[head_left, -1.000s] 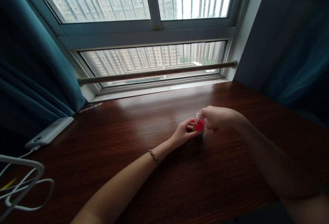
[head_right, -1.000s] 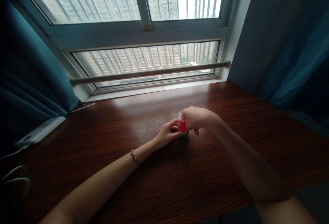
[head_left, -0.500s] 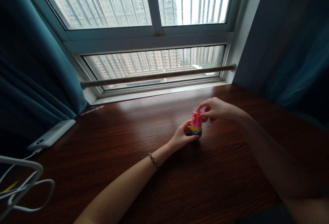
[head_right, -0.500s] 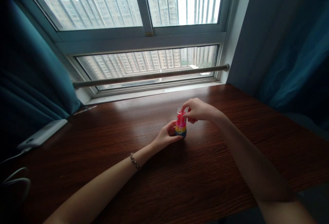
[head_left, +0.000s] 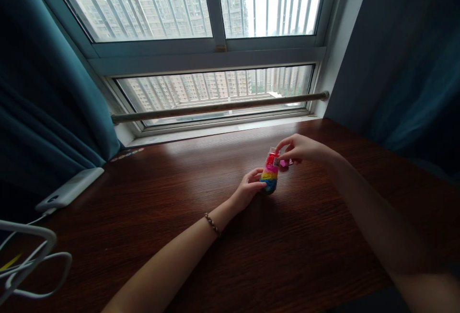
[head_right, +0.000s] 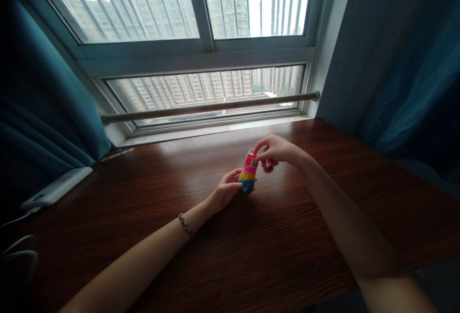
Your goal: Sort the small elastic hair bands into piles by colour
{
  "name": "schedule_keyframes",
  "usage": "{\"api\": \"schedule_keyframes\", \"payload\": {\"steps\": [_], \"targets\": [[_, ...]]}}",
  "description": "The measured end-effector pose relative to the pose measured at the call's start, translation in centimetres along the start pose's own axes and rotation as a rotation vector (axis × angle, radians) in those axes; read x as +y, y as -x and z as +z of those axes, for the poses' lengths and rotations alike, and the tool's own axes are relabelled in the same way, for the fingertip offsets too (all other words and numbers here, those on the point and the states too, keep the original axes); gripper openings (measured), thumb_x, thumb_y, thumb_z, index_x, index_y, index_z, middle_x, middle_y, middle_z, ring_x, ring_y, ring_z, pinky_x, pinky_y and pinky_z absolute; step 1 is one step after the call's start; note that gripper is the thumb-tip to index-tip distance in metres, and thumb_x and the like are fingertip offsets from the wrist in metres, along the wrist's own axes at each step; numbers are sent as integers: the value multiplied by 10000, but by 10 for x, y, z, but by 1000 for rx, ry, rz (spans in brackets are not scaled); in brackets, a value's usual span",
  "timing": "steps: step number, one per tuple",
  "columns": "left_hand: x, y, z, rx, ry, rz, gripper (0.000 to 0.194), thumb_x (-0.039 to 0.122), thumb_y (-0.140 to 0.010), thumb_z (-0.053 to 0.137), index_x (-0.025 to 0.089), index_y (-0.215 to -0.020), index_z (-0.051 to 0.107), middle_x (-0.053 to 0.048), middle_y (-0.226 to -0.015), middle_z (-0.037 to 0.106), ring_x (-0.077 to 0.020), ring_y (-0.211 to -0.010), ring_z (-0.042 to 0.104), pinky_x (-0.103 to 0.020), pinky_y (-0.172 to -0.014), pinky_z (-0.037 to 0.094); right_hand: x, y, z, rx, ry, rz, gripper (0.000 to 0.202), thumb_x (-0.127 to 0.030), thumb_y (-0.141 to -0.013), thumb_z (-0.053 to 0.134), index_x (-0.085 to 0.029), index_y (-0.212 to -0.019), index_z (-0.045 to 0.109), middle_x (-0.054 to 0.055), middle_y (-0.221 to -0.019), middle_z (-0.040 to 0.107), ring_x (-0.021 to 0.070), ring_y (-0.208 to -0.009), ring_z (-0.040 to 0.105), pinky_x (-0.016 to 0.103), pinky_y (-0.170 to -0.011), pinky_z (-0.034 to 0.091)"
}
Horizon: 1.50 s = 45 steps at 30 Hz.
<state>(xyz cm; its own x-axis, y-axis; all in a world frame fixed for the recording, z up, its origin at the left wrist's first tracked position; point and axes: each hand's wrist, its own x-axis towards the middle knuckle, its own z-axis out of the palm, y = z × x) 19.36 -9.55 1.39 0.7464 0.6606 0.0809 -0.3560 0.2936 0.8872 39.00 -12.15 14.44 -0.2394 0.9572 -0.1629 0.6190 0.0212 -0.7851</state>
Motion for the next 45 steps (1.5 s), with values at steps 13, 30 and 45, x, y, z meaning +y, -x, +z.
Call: {"api": "schedule_keyframes", "payload": {"steps": [13,30,45], "targets": [[8,3,-3,-134,294,-123,348,199,-687,477,39,-978,580,-136,-845,618,-208,-744,585,-358,-736,434,13,-5,-5,-199,-189,-31,418,-412,-701,626,-66,-934,645,26,-504,587,51,-390,464,136,-324,262],[14,4,-10,108,142,33,452,130,-643,645,154,-1071,505,-83,-941,625,-200,-823,605,-328,-780,424,38,-17,10,877,-243,-194,373,-459,-739,546,-145,-539,534,-32,-388,436,71,-357,388,210,-400,312],[21,27,-39,209,-263,33,480,230,-618,710,153,-1066,556,-71,-964,639,-191,-874,582,-273,-774,419,144,-53,73,796,311,-274,344,-265,-704,580,-155,-1028,545,119,-1020,586,263,-1000,513,424,-898,389]]}}
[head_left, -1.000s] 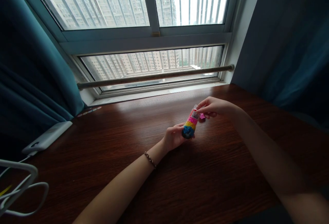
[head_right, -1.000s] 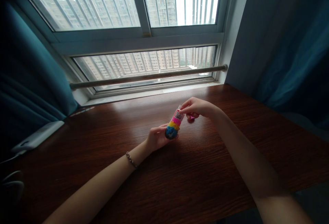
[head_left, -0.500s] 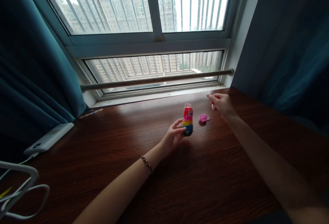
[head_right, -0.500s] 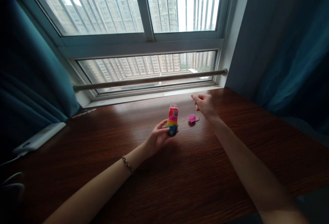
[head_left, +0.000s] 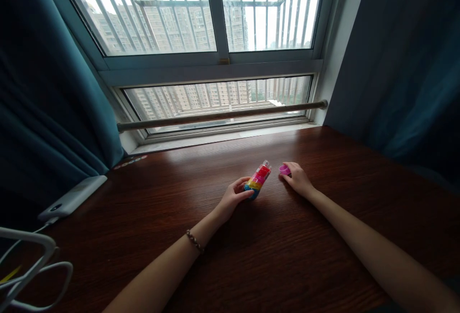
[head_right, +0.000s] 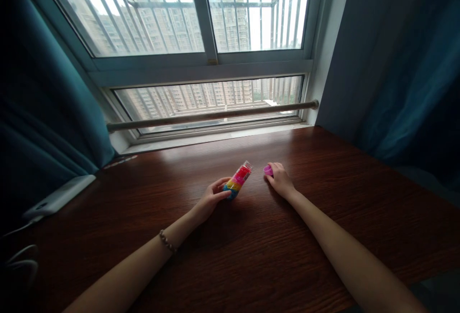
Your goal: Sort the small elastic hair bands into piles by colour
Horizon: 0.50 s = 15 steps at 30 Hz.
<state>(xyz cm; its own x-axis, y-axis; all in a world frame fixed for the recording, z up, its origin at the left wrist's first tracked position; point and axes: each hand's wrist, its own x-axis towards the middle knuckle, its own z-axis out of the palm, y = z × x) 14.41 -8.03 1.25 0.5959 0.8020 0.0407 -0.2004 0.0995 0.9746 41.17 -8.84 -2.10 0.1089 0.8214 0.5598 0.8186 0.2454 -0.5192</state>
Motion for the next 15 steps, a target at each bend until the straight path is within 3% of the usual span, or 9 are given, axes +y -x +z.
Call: {"api": "schedule_keyframes", "payload": {"steps": [3,7,12,15], "targets": [[1,0,2,-26,-17,-17,495,222,-576,736,156,-1041,579,-72,-986,642,-205,-902,580,-295,-816,410,-7,2,-4,36,-100,65,445,-257,-683,608,-157,-1096,477,114,-1022,584,228,-887,580,383,-798,465],[0,0,0,-33,1,-25,502,212,-581,730,154,-1057,582,-76,-995,641,-209,-912,578,-309,-839,402,-22,4,-12,0,-469,202,463,-292,-606,701,-178,-998,483,76,-938,617,198,-800,618,324,-705,505],[1,-1,-1,27,51,-27,445,234,-631,685,150,-1059,592,-68,-1005,636,-201,-914,566,-275,-817,404,-44,5,-16,-166,-776,228,449,-313,-628,699,-167,-1020,537,65,-900,642,193,-846,611,327,-763,489],[6,-1,0,62,107,-36,362,262,-663,650,134,-999,612,-68,-967,637,-186,-873,567,-256,-781,414,-50,6,-19,-190,-870,269,479,-314,-621,708,-168,-1048,545,66,-930,641,197,-887,600,341,-808,477]]}}
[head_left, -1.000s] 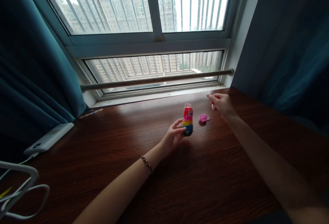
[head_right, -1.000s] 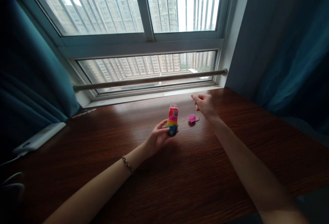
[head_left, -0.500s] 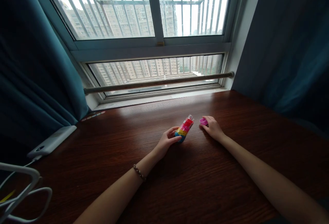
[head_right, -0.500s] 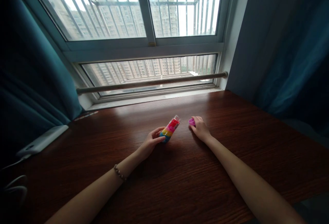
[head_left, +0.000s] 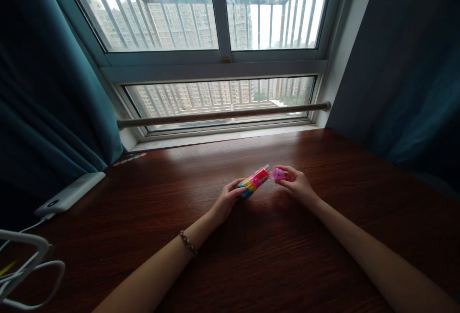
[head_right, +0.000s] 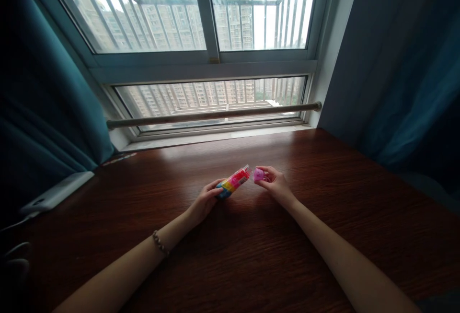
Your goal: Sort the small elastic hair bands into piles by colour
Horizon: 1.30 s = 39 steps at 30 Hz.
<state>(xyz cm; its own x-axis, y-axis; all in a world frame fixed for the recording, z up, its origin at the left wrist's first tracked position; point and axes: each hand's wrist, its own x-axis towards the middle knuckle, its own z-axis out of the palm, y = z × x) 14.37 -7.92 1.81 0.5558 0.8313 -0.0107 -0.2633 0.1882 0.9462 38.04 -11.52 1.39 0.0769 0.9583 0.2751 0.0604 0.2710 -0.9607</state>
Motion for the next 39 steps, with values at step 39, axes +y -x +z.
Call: {"api": "schedule_keyframes", "payload": {"steps": [39], "targets": [[0,-2,-3,12,92,18,378,179,-603,718,150,-963,609,-53,-923,627,-161,-848,571,-252,-785,422,-8,17,1,-63,465,-80,432,-462,-879,291,-156,-1063,534,-19,-463,547,141,-405,546,226,-430,408]]}}
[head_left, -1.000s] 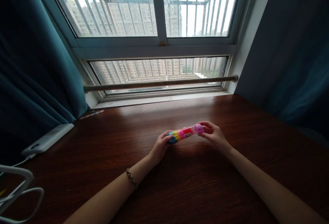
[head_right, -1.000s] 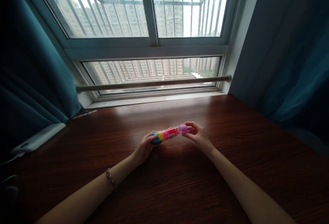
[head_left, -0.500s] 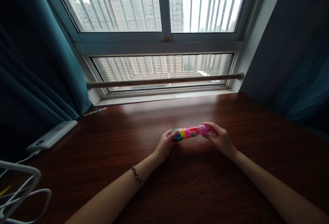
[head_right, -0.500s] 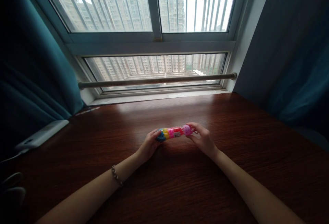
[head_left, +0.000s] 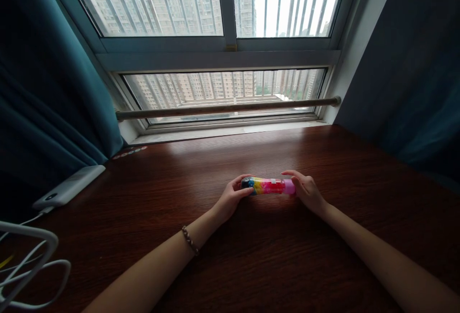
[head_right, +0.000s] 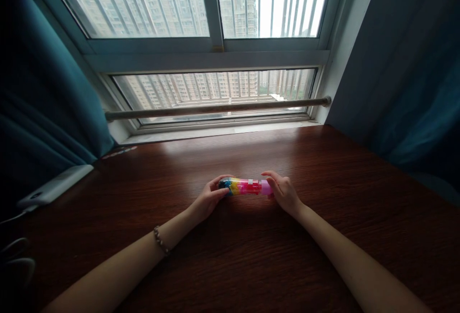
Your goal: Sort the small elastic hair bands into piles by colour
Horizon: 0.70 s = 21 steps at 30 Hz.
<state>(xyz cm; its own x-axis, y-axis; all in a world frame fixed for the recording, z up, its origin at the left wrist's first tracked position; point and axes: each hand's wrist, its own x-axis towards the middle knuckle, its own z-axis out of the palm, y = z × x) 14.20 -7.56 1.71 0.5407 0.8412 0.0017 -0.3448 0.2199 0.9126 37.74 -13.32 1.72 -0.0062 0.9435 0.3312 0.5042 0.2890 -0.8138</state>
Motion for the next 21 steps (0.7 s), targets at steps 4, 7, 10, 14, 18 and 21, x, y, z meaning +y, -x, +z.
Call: {"api": "schedule_keyframes", "payload": {"steps": [4,7,10,14,18,21], "targets": [[-3,-2,-4,41,46,-16,313,220,-656,683,151,-951,601,-57,-923,619,-159,-827,575,-250,-724,446,-7,-1,0,-58,-156,4,451,-434,-833,435,-155,-1183,386,18,-623,633,147,-497,584,234,-463,443],[-3,-4,-7,69,75,-29,310,252,-660,681,146,-940,599,-64,-926,616,-163,-827,579,-250,-700,456,-9,-3,1,-71,-215,0,435,-394,-799,514,-157,-1138,379,48,-718,661,150,-561,604,248,-512,464],[-3,-4,-7,80,78,-39,364,247,-621,712,145,-952,598,-67,-931,618,-170,-835,585,-255,-711,459,-6,-4,2,-54,-240,30,323,-434,-811,482,-156,-974,467,36,-650,651,142,-511,589,236,-473,444],[-2,-4,-6,57,68,-41,340,238,-622,711,136,-931,611,-63,-906,628,-165,-821,587,-255,-729,456,3,-4,1,16,-177,33,508,-545,-848,309,-150,-650,559,27,-491,582,133,-462,556,229,-456,419],[-3,-5,-7,62,92,-44,274,251,-670,675,129,-908,614,-62,-881,632,-151,-780,588,-236,-675,462,3,-4,0,25,-259,29,595,-563,-858,216,-135,-815,627,36,-533,584,145,-483,570,244,-460,430],[-2,-5,-8,94,118,-60,275,265,-686,663,132,-920,607,-62,-867,634,-137,-740,589,-220,-634,466,-4,-5,0,76,-307,8,438,-497,-812,440,-175,-1097,520,81,-903,629,161,-621,609,262,-508,469]]}}
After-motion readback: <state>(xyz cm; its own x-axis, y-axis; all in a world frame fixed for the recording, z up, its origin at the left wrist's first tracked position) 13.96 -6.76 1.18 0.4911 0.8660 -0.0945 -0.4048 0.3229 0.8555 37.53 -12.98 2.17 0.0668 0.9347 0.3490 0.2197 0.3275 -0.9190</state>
